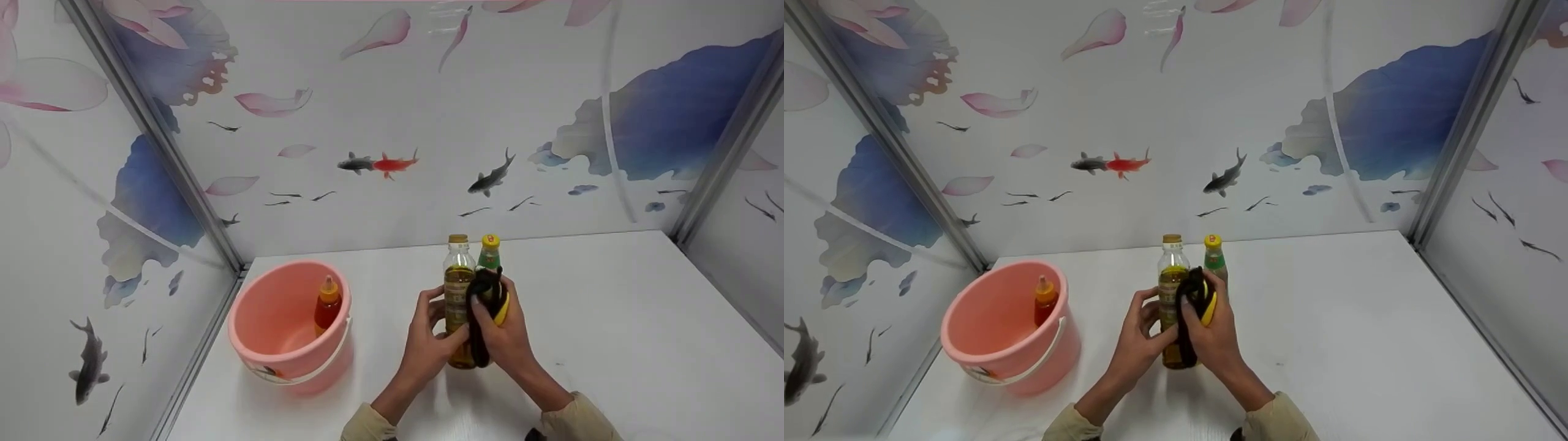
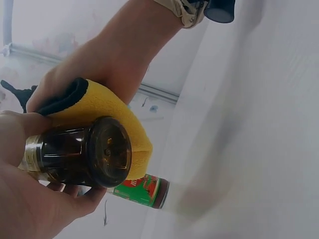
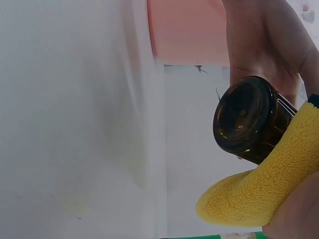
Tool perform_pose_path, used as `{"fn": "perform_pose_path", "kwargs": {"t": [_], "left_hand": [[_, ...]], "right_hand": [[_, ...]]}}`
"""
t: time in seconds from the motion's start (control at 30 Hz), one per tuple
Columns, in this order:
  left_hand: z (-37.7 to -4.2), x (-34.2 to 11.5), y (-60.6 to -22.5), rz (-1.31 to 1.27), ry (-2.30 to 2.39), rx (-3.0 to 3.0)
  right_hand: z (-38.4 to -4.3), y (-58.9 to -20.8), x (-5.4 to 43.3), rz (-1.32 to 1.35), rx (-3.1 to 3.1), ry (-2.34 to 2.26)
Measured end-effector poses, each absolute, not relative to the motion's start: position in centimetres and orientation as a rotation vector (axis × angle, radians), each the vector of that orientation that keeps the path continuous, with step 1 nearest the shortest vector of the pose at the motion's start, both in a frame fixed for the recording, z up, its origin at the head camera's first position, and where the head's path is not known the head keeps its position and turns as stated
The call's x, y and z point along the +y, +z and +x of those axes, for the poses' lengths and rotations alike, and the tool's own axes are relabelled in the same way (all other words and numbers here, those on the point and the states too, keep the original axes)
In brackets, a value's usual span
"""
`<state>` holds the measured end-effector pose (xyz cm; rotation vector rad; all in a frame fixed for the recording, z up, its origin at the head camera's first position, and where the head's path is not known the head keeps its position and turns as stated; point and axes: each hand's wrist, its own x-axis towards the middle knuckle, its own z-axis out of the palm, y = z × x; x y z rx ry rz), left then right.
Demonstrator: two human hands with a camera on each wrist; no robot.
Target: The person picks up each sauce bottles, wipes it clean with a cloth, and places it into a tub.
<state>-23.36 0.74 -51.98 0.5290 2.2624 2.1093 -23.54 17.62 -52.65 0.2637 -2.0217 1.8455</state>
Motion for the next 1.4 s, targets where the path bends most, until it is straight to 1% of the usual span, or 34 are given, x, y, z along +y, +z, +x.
{"fn": "perform_pose_path", "kwargs": {"t": [0.53,0.8,1.4], "left_hand": [[-23.1,0.9,-52.8,0.488,2.117,2.294],[-23.5,1.0,-52.4,0.482,2.172,2.267],[-24.3,0.6,-51.7,0.411,2.242,2.287]], "right_hand": [[-24.1,-52.1,18.2,0.242,-2.002,1.852],[-23.9,-52.5,17.8,0.270,-2.015,1.856],[-22.9,-53.4,17.3,0.227,-2.090,1.858]]}}
